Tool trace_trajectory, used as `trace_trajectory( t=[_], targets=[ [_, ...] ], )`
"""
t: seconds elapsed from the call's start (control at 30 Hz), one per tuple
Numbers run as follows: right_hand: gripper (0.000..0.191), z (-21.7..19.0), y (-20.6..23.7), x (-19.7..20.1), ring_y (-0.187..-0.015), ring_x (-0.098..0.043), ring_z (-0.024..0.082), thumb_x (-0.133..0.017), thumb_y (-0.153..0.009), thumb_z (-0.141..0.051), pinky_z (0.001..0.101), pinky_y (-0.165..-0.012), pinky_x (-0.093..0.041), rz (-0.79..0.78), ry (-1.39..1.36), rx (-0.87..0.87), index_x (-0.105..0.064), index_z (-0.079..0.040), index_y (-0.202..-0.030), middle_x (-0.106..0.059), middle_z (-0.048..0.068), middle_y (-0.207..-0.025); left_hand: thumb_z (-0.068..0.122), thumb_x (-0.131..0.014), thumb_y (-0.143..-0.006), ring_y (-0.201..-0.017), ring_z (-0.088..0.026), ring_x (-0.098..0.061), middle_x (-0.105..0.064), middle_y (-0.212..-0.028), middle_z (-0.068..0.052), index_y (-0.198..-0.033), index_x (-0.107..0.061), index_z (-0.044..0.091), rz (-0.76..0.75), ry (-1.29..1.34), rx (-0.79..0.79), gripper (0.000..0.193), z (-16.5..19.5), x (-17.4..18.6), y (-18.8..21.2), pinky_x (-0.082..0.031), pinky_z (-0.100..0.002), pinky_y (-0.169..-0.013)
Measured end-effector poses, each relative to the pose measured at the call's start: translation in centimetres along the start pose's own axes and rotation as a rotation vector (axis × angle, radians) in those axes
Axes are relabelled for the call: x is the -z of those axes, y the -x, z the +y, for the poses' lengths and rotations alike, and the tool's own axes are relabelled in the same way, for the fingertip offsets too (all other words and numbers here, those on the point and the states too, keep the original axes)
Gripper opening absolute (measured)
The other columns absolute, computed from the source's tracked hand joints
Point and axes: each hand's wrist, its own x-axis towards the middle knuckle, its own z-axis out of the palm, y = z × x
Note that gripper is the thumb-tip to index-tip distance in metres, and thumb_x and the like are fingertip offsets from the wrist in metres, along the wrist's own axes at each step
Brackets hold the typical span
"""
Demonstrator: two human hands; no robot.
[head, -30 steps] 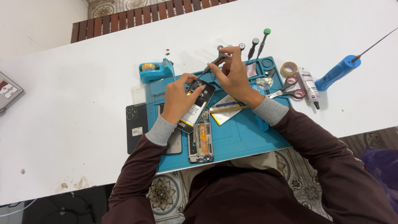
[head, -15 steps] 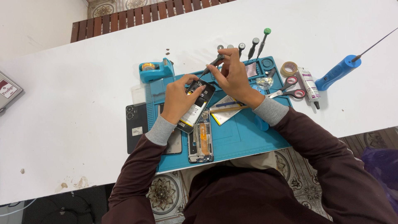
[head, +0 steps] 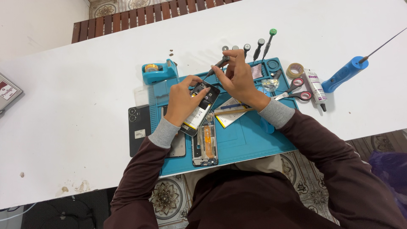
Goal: The person uses a metal spudger to pry and separate the screen assembly from the phone frame, then switches to a screwdriver to remove screws from the back of a second phone. The person handles multiple disassembled phone parts and tools on a blue work mat.
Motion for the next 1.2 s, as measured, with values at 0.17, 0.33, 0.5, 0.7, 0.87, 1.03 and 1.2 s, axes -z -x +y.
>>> trace_trajectory(
  t=[0.17,0.33,0.5,0.7,0.87,1.03,1.2],
  targets=[
    [0.044,-0.6,-0.3,0.2,-0.049,-0.057,0.009,-0.071,-0.103,-0.007,0.0233,-0.041,-0.035,-0.025,0.008,-0.017,-0.036,0.000,-0.129,-0.068,0.009,-0.076,0.028,-0.081,-0.086,-0.053,-0.016,-0.073,-0.078,-0.095,-0.015,-0.109,-0.069,0.004,-0.035,0.012,0.059,0.036,0.0,0.0,0.0,-0.052,-0.027,-0.039],
    [0.044,-1.3,-0.6,0.3,-0.050,-0.056,0.009,-0.071,-0.103,-0.006,0.0236,-0.041,-0.035,-0.034,0.005,-0.016,-0.036,0.001,-0.129,-0.069,0.009,-0.079,0.028,-0.081,-0.086,-0.057,-0.016,-0.074,-0.078,-0.096,-0.016,-0.109,-0.069,0.003,-0.011,0.005,0.013,0.036,0.0,0.0,0.0,-0.054,-0.027,-0.042],
    [0.044,-1.7,-0.8,0.2,-0.048,-0.056,0.010,-0.073,-0.102,-0.008,0.0253,-0.041,-0.036,-0.039,0.077,0.019,-0.040,0.000,-0.130,-0.068,0.008,-0.076,0.028,-0.081,-0.086,-0.057,-0.017,-0.074,-0.078,-0.096,-0.016,-0.109,-0.069,0.003,-0.012,0.007,0.020,0.036,0.1,0.0,0.0,-0.054,-0.028,-0.043],
    [0.033,-2.0,-0.7,0.3,-0.060,-0.065,0.012,-0.072,-0.100,-0.006,0.0250,-0.051,-0.050,-0.117,0.074,0.185,-0.055,-0.005,-0.128,-0.074,0.013,-0.113,0.028,-0.082,-0.085,-0.058,-0.019,-0.075,-0.077,-0.098,-0.017,-0.111,-0.068,0.004,-0.029,-0.015,0.038,0.038,0.2,0.0,0.0,-0.056,-0.028,-0.044],
    [0.039,-2.3,-0.7,0.4,-0.069,-0.067,0.013,-0.068,-0.099,-0.002,0.0251,-0.059,-0.054,-0.275,-0.025,0.128,-0.055,-0.006,-0.136,-0.070,0.013,-0.125,0.030,-0.082,-0.085,-0.058,-0.021,-0.075,-0.078,-0.094,-0.017,-0.121,-0.057,0.003,-0.076,-0.007,0.129,0.052,0.1,-0.1,-0.1,-0.056,-0.030,-0.043],
    [0.042,-2.1,-0.8,0.4,-0.060,-0.061,0.014,-0.074,-0.097,-0.004,0.0271,-0.052,-0.049,-0.346,0.021,0.089,-0.056,-0.008,-0.134,-0.064,0.011,-0.111,0.029,-0.081,-0.087,-0.059,-0.021,-0.076,-0.078,-0.093,-0.018,-0.122,-0.054,0.003,-0.096,0.001,0.122,0.051,0.2,-0.1,0.1,-0.056,-0.030,-0.043],
    [0.041,-1.4,-0.1,0.2,-0.071,-0.066,0.014,-0.066,-0.102,0.000,0.0274,-0.060,-0.053,-0.300,-0.001,0.115,-0.054,-0.007,-0.140,-0.068,0.009,-0.116,0.029,-0.081,-0.087,-0.058,-0.021,-0.076,-0.078,-0.093,-0.017,-0.122,-0.055,0.004,-0.104,-0.001,0.154,0.050,0.5,0.1,0.0,-0.056,-0.030,-0.043]
  ],
)
